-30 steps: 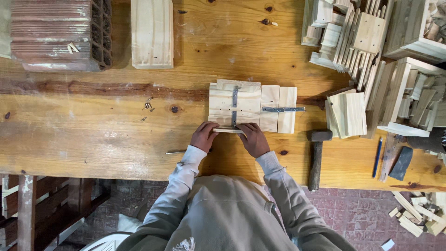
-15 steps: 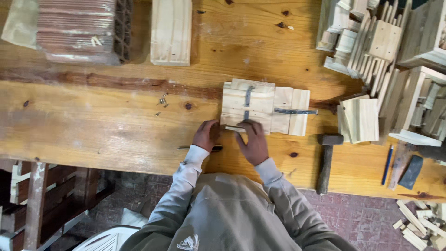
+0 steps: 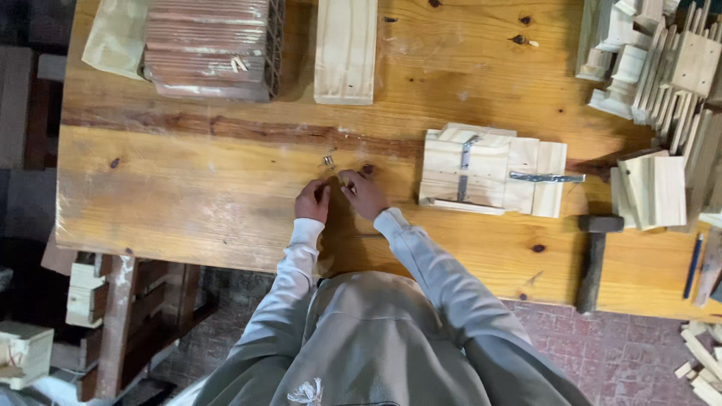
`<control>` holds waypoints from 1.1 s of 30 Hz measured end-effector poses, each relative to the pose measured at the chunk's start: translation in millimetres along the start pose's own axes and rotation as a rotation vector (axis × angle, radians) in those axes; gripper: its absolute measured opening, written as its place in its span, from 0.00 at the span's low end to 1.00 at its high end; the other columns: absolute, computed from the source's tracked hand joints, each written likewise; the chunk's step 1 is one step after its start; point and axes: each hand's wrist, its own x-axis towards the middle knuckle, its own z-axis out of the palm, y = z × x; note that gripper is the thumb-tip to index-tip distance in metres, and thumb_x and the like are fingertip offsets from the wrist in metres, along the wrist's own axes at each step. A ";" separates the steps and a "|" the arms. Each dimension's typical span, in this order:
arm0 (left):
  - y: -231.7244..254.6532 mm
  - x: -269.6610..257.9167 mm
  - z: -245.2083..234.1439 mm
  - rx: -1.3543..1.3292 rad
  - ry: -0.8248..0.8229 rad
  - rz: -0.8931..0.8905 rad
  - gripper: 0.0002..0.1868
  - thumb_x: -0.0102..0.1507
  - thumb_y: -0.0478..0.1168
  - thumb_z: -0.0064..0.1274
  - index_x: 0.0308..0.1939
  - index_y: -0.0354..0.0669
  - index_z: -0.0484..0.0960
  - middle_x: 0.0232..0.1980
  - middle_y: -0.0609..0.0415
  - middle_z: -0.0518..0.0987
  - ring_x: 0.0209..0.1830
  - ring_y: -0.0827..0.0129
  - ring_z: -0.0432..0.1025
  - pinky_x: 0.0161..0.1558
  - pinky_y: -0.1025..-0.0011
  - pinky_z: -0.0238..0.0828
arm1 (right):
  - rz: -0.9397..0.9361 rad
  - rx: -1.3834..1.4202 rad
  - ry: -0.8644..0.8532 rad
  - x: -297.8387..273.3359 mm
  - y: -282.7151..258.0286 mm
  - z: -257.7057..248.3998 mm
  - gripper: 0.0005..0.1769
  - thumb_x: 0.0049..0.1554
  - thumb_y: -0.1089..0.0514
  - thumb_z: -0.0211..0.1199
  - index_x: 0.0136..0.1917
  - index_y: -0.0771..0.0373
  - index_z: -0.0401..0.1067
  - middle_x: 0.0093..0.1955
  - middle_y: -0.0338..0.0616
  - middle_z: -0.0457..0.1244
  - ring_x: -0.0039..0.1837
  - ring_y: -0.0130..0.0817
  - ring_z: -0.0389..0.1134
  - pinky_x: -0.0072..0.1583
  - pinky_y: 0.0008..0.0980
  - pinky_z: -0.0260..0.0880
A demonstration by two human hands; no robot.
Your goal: The person is assembling a small wooden structure on a workbench, attaching metal hinges to wood pieces using screws and a screwdriver.
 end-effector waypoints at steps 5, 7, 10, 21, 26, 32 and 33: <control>-5.3 19.8 -25.7 -0.027 -0.062 0.032 0.10 0.68 0.46 0.56 0.50 0.51 0.83 0.49 0.50 0.85 0.54 0.52 0.78 0.55 0.55 0.76 | 0.038 -0.286 -0.019 21.5 -27.8 17.1 0.18 0.64 0.53 0.58 0.67 0.43 0.67 0.50 0.49 0.71 0.53 0.51 0.74 0.54 0.49 0.76; -15.0 24.5 -29.5 -0.036 -0.075 0.035 0.09 0.68 0.46 0.56 0.50 0.51 0.84 0.47 0.50 0.85 0.52 0.51 0.78 0.53 0.55 0.76 | 0.025 -0.369 -0.044 35.6 1.3 37.8 0.15 0.64 0.53 0.58 0.64 0.44 0.66 0.51 0.49 0.68 0.54 0.53 0.73 0.55 0.49 0.75; -31.2 30.1 -26.0 -0.044 -0.089 0.049 0.08 0.68 0.46 0.55 0.50 0.54 0.84 0.45 0.51 0.85 0.50 0.52 0.79 0.52 0.55 0.76 | 0.019 -0.480 -0.058 39.7 -12.4 32.8 0.09 0.64 0.52 0.57 0.57 0.47 0.65 0.52 0.48 0.64 0.55 0.54 0.72 0.54 0.48 0.76; 31.6 14.9 -11.2 -0.305 -0.295 0.198 0.17 0.65 0.38 0.59 0.58 0.54 0.83 0.51 0.55 0.85 0.55 0.55 0.77 0.57 0.58 0.75 | 0.147 0.296 0.092 -11.7 -6.2 -4.7 0.09 0.59 0.58 0.68 0.51 0.64 0.79 0.47 0.61 0.70 0.54 0.57 0.73 0.54 0.48 0.75; 29.6 3.5 16.8 -0.302 -0.387 0.146 0.13 0.62 0.44 0.66 0.50 0.58 0.84 0.43 0.62 0.87 0.47 0.64 0.81 0.52 0.64 0.78 | 0.263 0.343 0.144 -45.8 15.9 -16.9 0.14 0.58 0.61 0.68 0.58 0.57 0.76 0.49 0.50 0.72 0.56 0.43 0.74 0.58 0.40 0.74; 29.2 -2.9 25.4 -0.290 -0.491 0.117 0.06 0.67 0.42 0.60 0.47 0.53 0.88 0.42 0.54 0.87 0.43 0.57 0.81 0.49 0.60 0.80 | 0.155 -0.253 -0.018 -91.6 -20.0 -57.2 0.06 0.58 0.56 0.64 0.49 0.54 0.71 0.47 0.48 0.73 0.53 0.51 0.74 0.53 0.47 0.75; 26.9 -5.0 27.9 -0.291 -0.491 0.121 0.06 0.67 0.42 0.60 0.47 0.53 0.88 0.42 0.54 0.87 0.43 0.57 0.81 0.49 0.60 0.80 | 0.155 -0.254 -0.014 -101.2 -29.5 -66.6 0.06 0.58 0.56 0.64 0.49 0.54 0.71 0.47 0.48 0.73 0.53 0.51 0.74 0.53 0.47 0.75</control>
